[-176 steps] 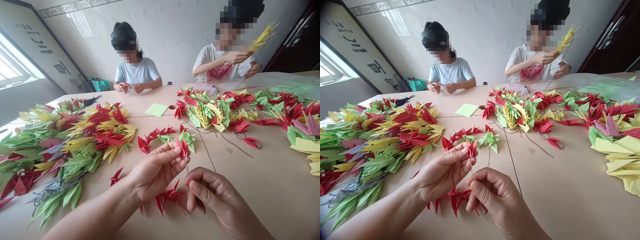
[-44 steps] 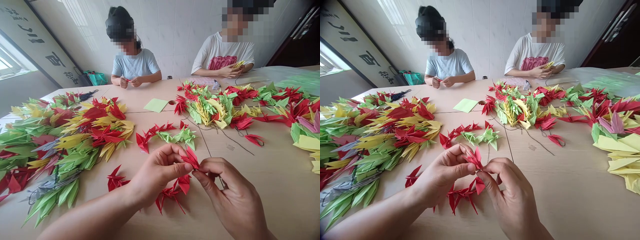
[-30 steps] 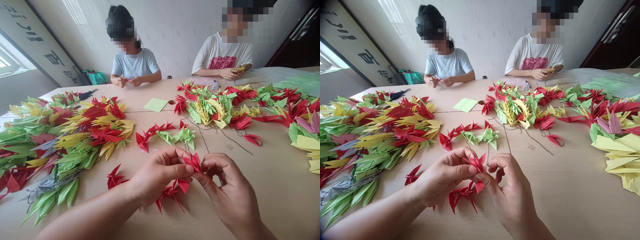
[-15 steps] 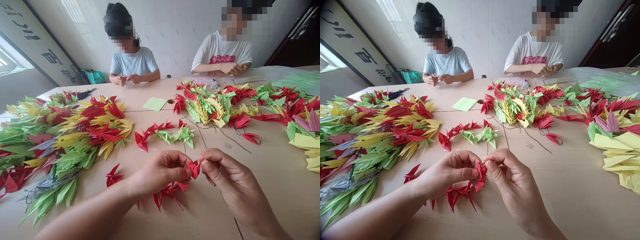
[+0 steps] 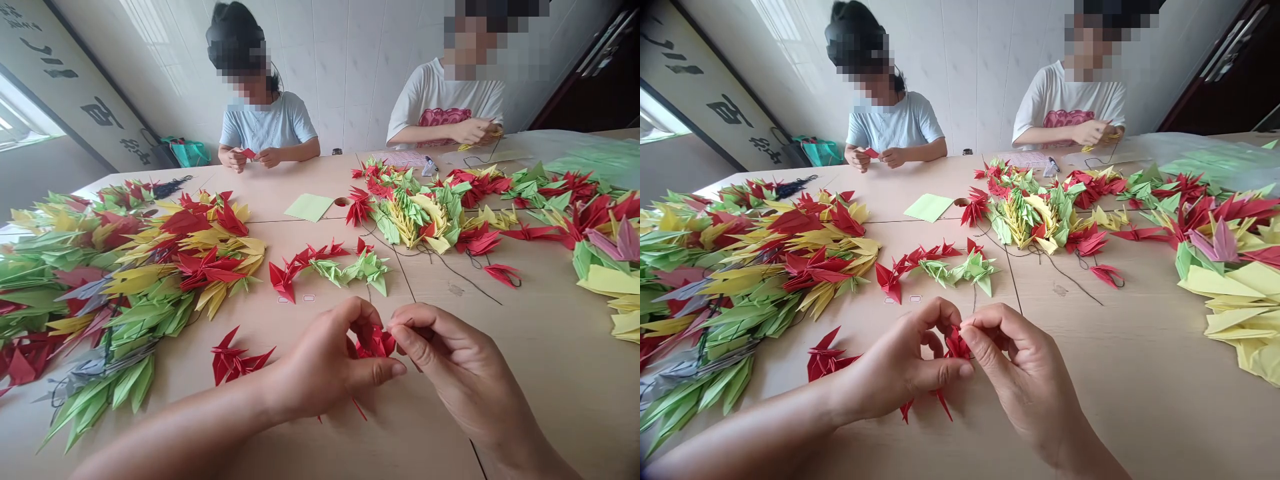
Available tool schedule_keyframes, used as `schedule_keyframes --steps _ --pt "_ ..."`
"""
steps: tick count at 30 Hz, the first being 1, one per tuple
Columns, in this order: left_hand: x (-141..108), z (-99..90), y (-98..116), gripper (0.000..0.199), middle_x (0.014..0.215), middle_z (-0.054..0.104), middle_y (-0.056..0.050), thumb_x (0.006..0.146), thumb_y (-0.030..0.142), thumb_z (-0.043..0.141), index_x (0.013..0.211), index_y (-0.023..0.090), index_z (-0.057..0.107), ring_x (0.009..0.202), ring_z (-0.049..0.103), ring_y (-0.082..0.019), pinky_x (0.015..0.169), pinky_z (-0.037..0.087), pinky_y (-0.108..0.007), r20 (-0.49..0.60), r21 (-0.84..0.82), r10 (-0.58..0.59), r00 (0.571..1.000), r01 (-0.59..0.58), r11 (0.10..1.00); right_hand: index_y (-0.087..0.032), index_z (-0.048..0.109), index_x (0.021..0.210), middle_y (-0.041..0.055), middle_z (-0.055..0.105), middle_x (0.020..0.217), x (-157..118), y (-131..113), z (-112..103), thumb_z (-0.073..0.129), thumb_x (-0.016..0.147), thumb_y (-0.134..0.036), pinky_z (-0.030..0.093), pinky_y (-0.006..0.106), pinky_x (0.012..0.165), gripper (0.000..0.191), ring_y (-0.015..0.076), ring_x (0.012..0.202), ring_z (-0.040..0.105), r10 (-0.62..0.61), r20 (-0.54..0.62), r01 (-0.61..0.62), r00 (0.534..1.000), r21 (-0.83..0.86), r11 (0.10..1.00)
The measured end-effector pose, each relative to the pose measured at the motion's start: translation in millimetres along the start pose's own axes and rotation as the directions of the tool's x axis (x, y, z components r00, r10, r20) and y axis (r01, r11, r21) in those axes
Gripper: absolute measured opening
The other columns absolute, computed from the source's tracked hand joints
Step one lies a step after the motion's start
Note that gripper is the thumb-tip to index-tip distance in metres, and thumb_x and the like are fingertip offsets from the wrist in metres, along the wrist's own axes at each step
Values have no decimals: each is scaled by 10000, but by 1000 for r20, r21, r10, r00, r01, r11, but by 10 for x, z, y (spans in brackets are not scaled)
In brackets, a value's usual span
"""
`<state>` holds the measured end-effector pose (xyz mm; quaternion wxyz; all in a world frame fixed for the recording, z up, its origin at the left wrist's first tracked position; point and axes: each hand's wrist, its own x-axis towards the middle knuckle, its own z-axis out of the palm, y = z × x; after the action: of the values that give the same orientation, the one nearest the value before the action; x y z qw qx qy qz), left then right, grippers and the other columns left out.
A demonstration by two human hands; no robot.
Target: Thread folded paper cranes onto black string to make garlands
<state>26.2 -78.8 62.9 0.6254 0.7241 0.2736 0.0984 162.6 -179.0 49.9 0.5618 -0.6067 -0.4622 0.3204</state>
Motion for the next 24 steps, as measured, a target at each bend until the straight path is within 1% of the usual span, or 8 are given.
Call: schedule_keyframes --steps 2,5,9,13,17,19,21,24 --pt "6 5 24 251 816 597 2 730 307 706 858 173 536 696 540 -109 677 456 -253 -21 58 20 1000 -19 998 -241 619 782 -29 596 732 -2 4 -7 591 864 -336 477 146 595 128 94 657 559 2 -13 -2 1000 0 1000" --pt "11 -7 66 183 836 635 -5 769 276 661 907 174 599 738 575 -121 706 471 -253 -9 124 61 998 -60 990 -249 630 797 -33 611 734 7 15 -13 596 861 -346 480 137 594 122 91 658 570 1 -30 -1 1000 -4 1000" --pt "3 -31 95 174 872 662 6 806 235 613 973 198 642 726 594 -104 682 478 -220 8 190 105 994 -104 976 -250 629 792 -40 592 681 22 39 -16 587 866 -352 471 135 570 133 86 619 549 -10 -57 8 998 -40 999" --pt "-3 -54 107 155 799 662 19 811 241 610 953 201 658 693 589 -98 651 469 -206 8 247 114 993 -112 963 -249 628 783 -40 586 661 23 59 -17 588 864 -366 457 140 537 148 84 586 524 -28 -117 18 993 -86 996" --pt "5 -77 117 110 849 683 12 817 233 603 898 196 667 726 599 -101 668 469 -202 13 245 132 991 -131 961 -247 632 794 -24 611 684 19 77 -27 581 867 -387 470 160 546 166 90 589 539 -36 -135 24 990 -87 996" --pt "12 -85 115 123 880 690 7 813 228 604 912 196 671 758 605 -111 686 472 -211 15 257 124 992 -124 958 -244 626 810 -17 608 679 18 89 -42 578 871 -389 456 166 511 164 92 574 531 -15 -145 8 989 -47 999" --pt "18 -89 104 171 894 692 1 802 233 616 961 198 669 779 610 -122 707 477 -227 13 278 99 995 -99 955 -238 601 799 -7 619 715 22 100 -64 581 869 -387 441 169 479 166 93 571 521 9 -184 2 983 55 998" --pt "27 -88 71 267 915 690 -9 786 271 638 1043 197 650 795 614 -132 736 485 -249 5 286 61 998 -60 956 -234 577 790 1 643 805 45 107 -104 601 857 -394 479 167 518 175 89 605 543 47 -250 12 967 229 973"
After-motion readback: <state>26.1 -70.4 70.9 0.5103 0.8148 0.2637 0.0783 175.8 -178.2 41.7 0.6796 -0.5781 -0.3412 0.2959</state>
